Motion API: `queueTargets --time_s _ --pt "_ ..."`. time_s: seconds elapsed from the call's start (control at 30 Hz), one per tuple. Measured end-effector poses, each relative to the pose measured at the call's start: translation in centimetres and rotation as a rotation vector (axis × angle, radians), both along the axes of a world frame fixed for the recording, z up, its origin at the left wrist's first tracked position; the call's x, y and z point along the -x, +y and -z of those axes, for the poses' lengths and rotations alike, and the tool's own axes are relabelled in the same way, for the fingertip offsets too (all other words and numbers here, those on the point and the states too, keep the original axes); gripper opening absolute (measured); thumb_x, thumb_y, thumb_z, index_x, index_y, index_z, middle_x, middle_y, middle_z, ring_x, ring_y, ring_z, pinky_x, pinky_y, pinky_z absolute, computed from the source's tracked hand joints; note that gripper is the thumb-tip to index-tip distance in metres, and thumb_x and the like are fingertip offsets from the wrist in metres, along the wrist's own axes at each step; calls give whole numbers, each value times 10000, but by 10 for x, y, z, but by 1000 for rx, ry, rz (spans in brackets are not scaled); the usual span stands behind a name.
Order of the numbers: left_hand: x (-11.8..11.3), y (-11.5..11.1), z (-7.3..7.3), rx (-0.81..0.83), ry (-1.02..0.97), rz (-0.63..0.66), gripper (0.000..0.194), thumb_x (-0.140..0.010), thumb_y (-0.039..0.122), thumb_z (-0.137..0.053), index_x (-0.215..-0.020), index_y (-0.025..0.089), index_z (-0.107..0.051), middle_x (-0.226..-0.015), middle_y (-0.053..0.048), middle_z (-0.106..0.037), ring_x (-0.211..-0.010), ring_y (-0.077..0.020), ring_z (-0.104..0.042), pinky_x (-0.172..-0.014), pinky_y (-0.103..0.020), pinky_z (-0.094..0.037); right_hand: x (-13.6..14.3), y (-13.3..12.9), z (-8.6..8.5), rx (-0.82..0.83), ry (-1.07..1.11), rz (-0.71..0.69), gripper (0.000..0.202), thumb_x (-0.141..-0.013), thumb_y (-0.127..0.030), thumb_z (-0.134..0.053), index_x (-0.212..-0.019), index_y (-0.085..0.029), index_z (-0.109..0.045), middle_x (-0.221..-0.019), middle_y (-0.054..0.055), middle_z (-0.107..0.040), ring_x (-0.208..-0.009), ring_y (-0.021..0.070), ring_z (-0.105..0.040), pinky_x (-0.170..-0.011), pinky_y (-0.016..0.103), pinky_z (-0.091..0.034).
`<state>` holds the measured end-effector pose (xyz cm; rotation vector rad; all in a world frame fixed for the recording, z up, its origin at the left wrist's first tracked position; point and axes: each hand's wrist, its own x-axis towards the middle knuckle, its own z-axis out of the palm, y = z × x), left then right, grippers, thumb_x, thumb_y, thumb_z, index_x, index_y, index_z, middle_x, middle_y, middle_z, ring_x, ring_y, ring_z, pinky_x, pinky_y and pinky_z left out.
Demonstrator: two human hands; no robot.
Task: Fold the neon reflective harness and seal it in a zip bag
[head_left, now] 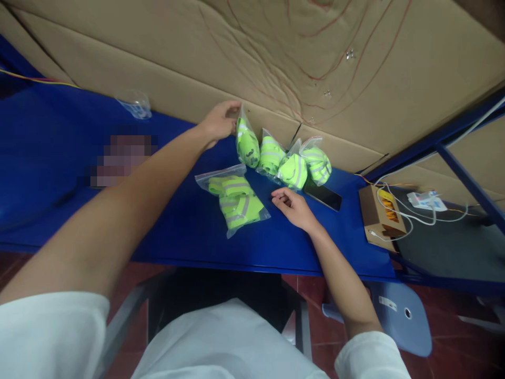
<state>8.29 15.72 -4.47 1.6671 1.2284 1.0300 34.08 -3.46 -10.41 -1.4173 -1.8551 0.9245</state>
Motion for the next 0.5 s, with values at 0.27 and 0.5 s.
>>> queueTargets --time_s 0.27,0.5 --pt "51 -32 3 24 -140 160 771 -701 296 -871 -1417 218 -597 -1461 -72 -651 -1127 -177 -604 -1053 -406 -553 0 -1 1 -33 -23 -29 310 -979 -470 -635 -1104 -197 -709 -949 56 -730 -799 145 -658 -738 279 -531" --pt "89 -68 30 -80 69 -44 449 -723 605 -798 -956 231 -710 -846 25 -698 -819 -126 -559 -854 -330 -485 0 -2 -3 -47 -50 -40 265 -978 -447 -648 -1069 -208 -720 -935 54 -727 -795 156 -658 -739 296 -522"
